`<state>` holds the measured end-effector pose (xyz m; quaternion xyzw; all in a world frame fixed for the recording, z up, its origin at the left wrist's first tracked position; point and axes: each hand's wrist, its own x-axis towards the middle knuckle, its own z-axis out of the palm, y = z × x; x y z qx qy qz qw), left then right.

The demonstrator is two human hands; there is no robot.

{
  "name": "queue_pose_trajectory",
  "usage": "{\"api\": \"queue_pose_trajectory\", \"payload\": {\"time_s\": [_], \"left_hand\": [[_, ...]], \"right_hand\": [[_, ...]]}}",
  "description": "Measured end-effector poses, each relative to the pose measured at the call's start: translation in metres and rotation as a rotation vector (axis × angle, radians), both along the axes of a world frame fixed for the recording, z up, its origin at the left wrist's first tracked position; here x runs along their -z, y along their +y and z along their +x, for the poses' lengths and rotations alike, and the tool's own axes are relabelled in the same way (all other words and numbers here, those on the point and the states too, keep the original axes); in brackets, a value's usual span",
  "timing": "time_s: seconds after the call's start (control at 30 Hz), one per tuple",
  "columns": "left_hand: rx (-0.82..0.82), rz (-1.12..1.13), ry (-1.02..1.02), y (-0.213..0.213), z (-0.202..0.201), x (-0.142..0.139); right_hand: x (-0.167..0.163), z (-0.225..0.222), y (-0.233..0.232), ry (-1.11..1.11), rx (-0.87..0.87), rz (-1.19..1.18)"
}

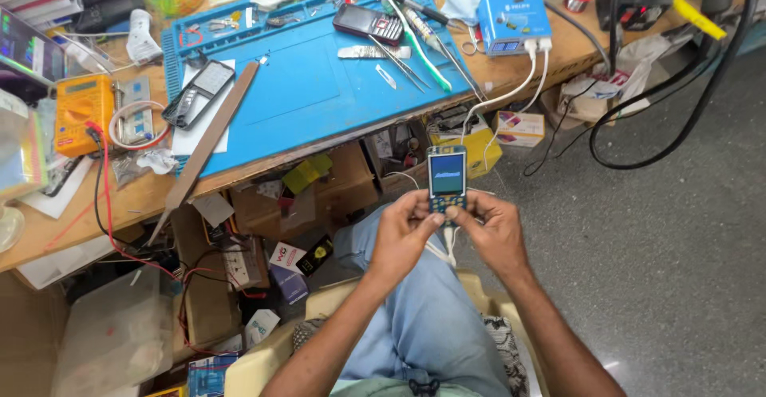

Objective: The person disassembles a feature phone, removes the battery, and uses multimeter probes to test internal contacts. They then reassemble the phone, insert the battery, and power it on to verify functionality. The person also handles a separate keypad component and a small circuit board during the process.

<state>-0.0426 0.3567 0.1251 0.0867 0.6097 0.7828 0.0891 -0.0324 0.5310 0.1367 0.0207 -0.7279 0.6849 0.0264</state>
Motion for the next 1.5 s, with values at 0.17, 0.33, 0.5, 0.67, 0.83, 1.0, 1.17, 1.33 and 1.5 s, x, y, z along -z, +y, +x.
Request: {"api": "queue_pose_trajectory", "payload": {"time_s": [0.17, 0.33, 0.5, 0.67, 0.83, 1.0, 1.17, 1.33, 1.5], "left_hand": [[0.047, 0.042, 0.05, 0.021, -0.02, 0.013], [0.06, -0.011, 0.04, 0.032, -0.031, 0.013], [0.06, -0.071, 0.153, 0.049, -0.05, 0.008], [0.082, -0.055, 0.089, 0.066, -0.058, 0.019], [0.085, -0.016, 0.045, 0.071, -0.061, 0.043], [0.065, -0.069, 0.048, 0.069, -0.059, 0.06], [0.056, -0.08, 0.037, 0.069, -0.055, 0.076], [0.055, -0.044, 0.009, 0.069, -0.053, 0.072], [0.051, -0.031, 0.084, 0.048, -0.04, 0.017]], "right_hand": [[0.001, -0.006, 0.016, 0.009, 0.094, 0.073], [0.01, -0.013, 0.03, 0.004, 0.064, -0.074], [0.021, -0.027, 0.048, -0.014, 0.174, 0.14], [0.037, -0.035, 0.063, -0.013, 0.13, -0.068], [0.061, -0.038, 0.067, -0.072, 0.14, -0.048], [0.077, -0.04, 0.064, -0.069, 0.137, -0.106], [0.098, -0.037, 0.068, -0.075, 0.114, -0.149], [0.113, -0.037, 0.078, -0.097, 0.168, 0.081], [0.087, -0.041, 0.067, -0.061, 0.116, -0.024]]}}
